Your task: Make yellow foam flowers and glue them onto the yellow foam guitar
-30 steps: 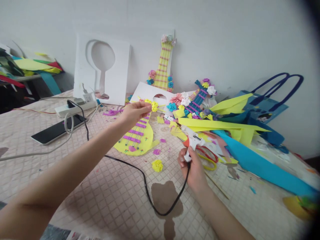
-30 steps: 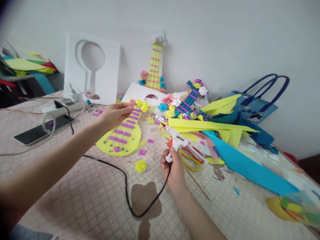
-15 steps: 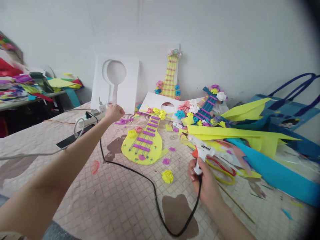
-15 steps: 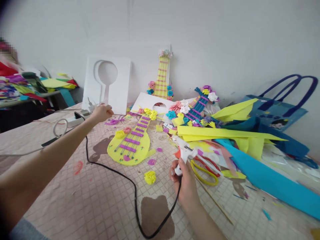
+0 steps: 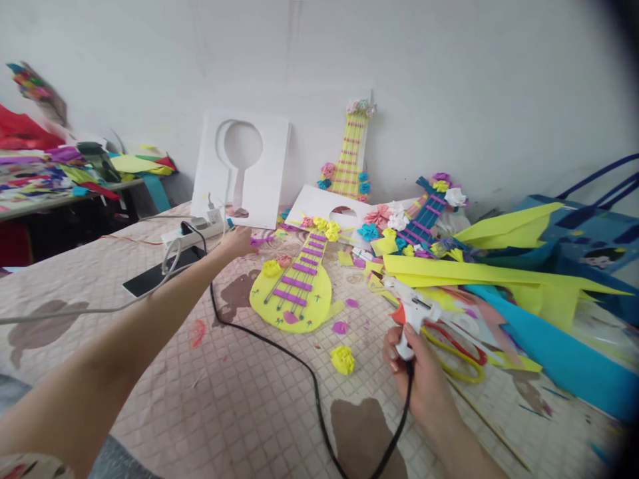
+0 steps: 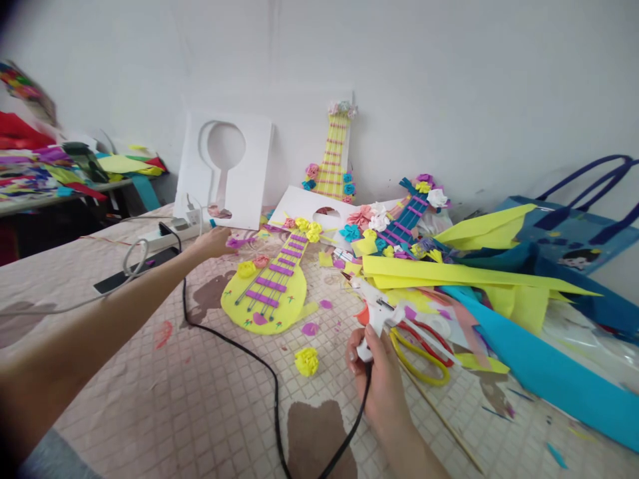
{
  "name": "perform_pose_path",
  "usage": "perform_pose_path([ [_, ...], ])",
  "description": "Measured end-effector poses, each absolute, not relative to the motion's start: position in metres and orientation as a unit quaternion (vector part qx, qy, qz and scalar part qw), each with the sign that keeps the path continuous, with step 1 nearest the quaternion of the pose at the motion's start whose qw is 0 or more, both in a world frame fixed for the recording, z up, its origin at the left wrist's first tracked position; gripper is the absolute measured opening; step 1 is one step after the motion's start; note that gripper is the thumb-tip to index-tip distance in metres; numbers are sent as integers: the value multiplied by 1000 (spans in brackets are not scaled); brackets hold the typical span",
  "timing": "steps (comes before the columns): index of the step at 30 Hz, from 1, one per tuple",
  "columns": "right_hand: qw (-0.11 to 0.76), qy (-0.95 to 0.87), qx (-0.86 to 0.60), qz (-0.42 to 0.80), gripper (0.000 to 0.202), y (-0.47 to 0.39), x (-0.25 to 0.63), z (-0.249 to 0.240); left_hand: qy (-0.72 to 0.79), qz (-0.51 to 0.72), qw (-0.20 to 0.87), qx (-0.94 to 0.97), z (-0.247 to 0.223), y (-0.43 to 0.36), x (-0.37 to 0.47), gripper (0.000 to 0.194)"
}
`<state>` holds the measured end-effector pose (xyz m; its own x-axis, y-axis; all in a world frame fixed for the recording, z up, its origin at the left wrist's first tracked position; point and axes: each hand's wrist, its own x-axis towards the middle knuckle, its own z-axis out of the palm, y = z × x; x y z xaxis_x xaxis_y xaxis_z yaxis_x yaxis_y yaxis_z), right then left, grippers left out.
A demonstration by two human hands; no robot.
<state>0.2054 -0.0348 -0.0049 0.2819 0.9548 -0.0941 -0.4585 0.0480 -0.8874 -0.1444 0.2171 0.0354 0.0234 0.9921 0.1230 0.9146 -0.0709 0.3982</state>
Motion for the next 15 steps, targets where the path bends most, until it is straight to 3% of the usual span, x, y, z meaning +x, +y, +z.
perform_pose_path([
  [2,666,-285,-447,525,22,-36,206,-6,684,172,78,704,26,217,-143,46],
  [6,650,-305,-459,522,26,-36,207,-5,685,152,53,711,15,224,-141,33],
  [15,648,-244,-468,549,30,-34,209,1,649,191,6,736,37,231,-152,23],
])
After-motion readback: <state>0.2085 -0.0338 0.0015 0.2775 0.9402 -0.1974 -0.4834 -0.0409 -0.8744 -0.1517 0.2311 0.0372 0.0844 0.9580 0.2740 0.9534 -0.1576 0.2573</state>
